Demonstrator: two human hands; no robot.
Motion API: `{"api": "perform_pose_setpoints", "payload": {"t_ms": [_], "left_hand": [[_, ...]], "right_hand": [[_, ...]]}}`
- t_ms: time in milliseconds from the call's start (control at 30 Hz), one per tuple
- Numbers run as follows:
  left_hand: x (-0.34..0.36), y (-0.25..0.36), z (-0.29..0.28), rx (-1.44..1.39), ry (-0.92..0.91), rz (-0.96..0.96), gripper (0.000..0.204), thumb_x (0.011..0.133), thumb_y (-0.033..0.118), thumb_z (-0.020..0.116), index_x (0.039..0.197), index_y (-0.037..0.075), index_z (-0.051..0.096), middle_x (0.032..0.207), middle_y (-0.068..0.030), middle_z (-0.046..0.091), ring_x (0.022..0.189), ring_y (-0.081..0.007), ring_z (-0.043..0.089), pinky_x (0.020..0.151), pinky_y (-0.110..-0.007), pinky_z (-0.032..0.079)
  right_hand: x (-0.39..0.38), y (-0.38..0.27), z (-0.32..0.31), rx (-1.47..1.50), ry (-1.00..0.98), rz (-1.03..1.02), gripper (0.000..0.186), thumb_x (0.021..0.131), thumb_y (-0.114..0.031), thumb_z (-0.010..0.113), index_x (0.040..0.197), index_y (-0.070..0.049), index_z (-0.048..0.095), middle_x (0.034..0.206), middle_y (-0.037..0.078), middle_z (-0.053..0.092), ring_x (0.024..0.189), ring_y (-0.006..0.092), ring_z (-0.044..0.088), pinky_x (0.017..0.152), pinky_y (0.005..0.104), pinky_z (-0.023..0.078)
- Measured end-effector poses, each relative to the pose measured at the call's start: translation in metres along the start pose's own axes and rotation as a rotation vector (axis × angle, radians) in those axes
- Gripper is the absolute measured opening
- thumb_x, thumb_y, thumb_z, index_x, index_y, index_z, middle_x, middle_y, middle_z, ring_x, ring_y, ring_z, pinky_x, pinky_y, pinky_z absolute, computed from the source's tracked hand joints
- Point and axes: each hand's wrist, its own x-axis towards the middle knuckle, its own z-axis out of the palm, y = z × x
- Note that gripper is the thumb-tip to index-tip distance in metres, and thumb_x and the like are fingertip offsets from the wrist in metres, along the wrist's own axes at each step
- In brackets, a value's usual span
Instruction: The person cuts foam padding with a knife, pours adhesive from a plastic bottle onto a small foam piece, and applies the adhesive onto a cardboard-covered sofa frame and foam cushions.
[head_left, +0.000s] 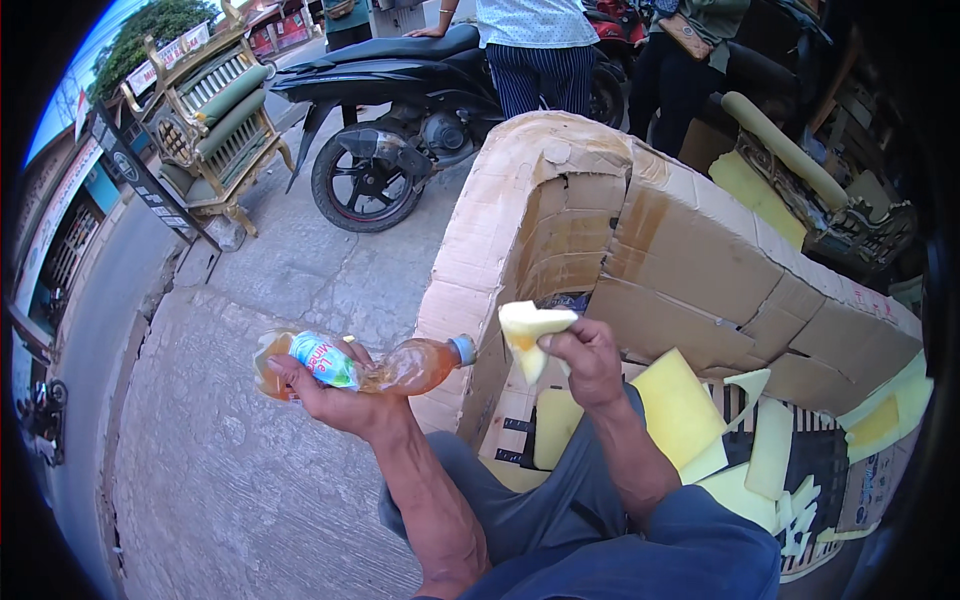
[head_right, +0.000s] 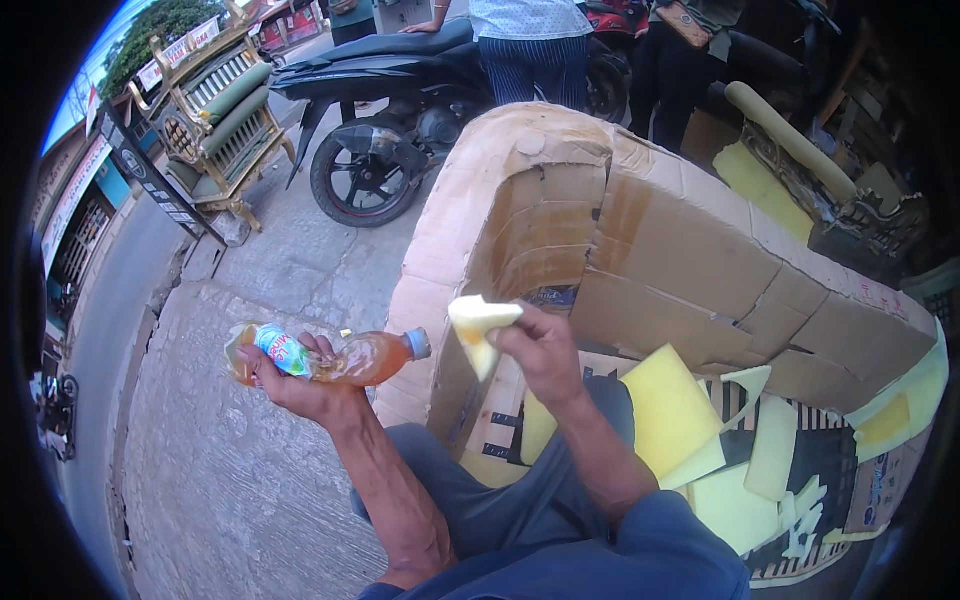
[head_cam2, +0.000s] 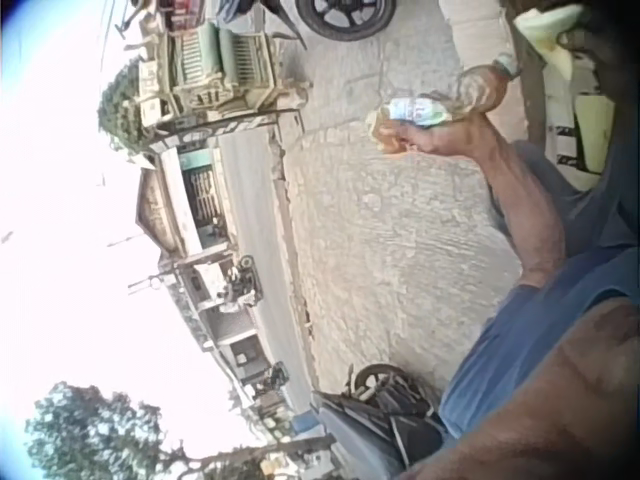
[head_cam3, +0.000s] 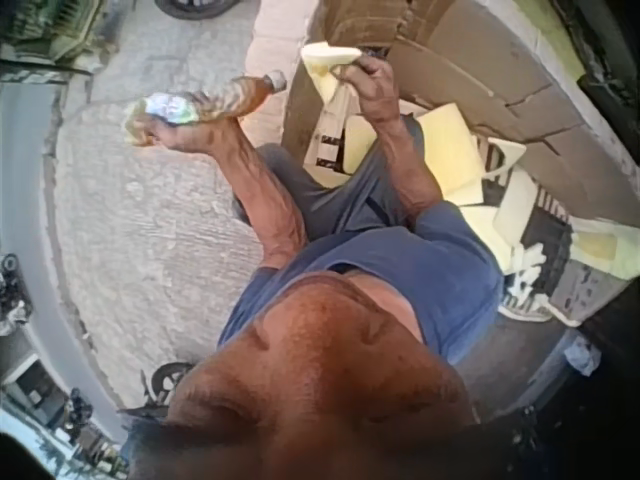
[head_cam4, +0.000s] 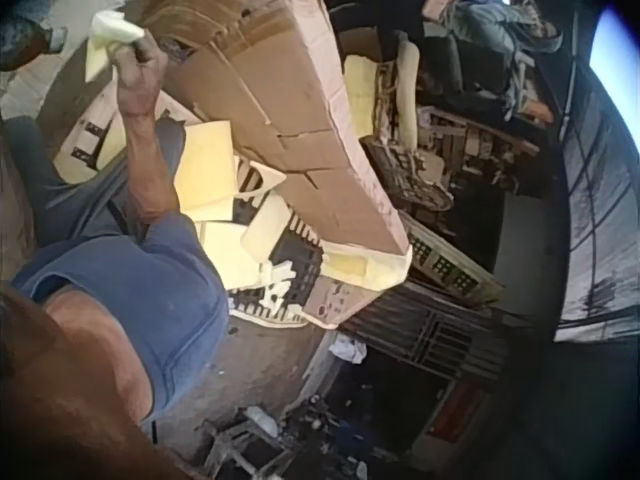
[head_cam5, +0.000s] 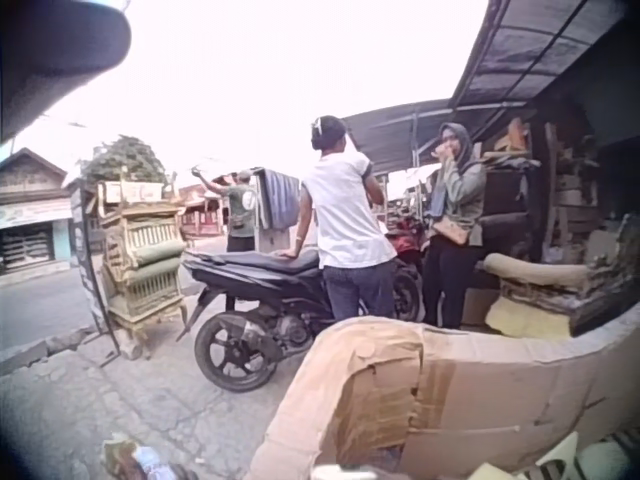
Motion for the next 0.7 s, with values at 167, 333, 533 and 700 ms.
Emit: {"api": "perform_pose_setpoints", "payload": {"t_ms": [167,333,533,700], "left_hand": [[0.027,-0.007,-0.022,-0.323,-0.059,-0.431,0.052,0.097,0.058,0.05,0.078,0.009,0.046,0.048,-0.0015,0.04,0.04,-0.0109,0.037,0.041,-0.024,0.031],[0.018,-0.008,-0.012,-0.308,-0.132,-0.407,0.053,0.099,0.056,0.047,0.074,0.009,0.047,0.047,-0.0013,0.041,0.039,-0.011,0.037,0.039,-0.024,0.031],[0.027,-0.007,-0.026,-0.33,-0.149,-0.413,0.047,0.101,0.053,0.045,0.083,0.01,0.049,0.047,-0.0018,0.043,0.038,-0.0113,0.039,0.037,-0.025,0.032],[0.018,-0.009,-0.016,-0.326,-0.154,-0.463,0.045,0.102,0.052,0.044,0.086,0.01,0.049,0.047,-0.0026,0.043,0.037,-0.0118,0.039,0.037,-0.026,0.033]], "right_hand": [[0.141,0.013,-0.121,-0.74,0.907,-0.44,0.031,0.087,-0.021,0.065,0.112,-0.003,0.071,0.09,0.006,0.062,0.08,0.0196,0.056,0.074,0.0319,0.044],[0.172,0.066,-0.127,-1.391,0.577,-0.382,0.034,0.086,-0.03,0.063,0.112,-0.009,0.072,0.097,0.009,0.066,0.095,0.0311,0.059,0.088,0.0459,0.043],[0.163,0.043,-0.117,-1.153,0.738,-0.588,0.04,0.084,-0.013,0.065,0.124,-0.012,0.069,0.098,0.008,0.066,0.091,0.028,0.056,0.085,0.0375,0.046],[0.191,0.037,-0.131,-1.157,0.585,-0.761,0.035,0.083,-0.015,0.064,0.118,-0.015,0.071,0.091,0.006,0.064,0.088,0.0271,0.057,0.078,0.0401,0.045]]}}
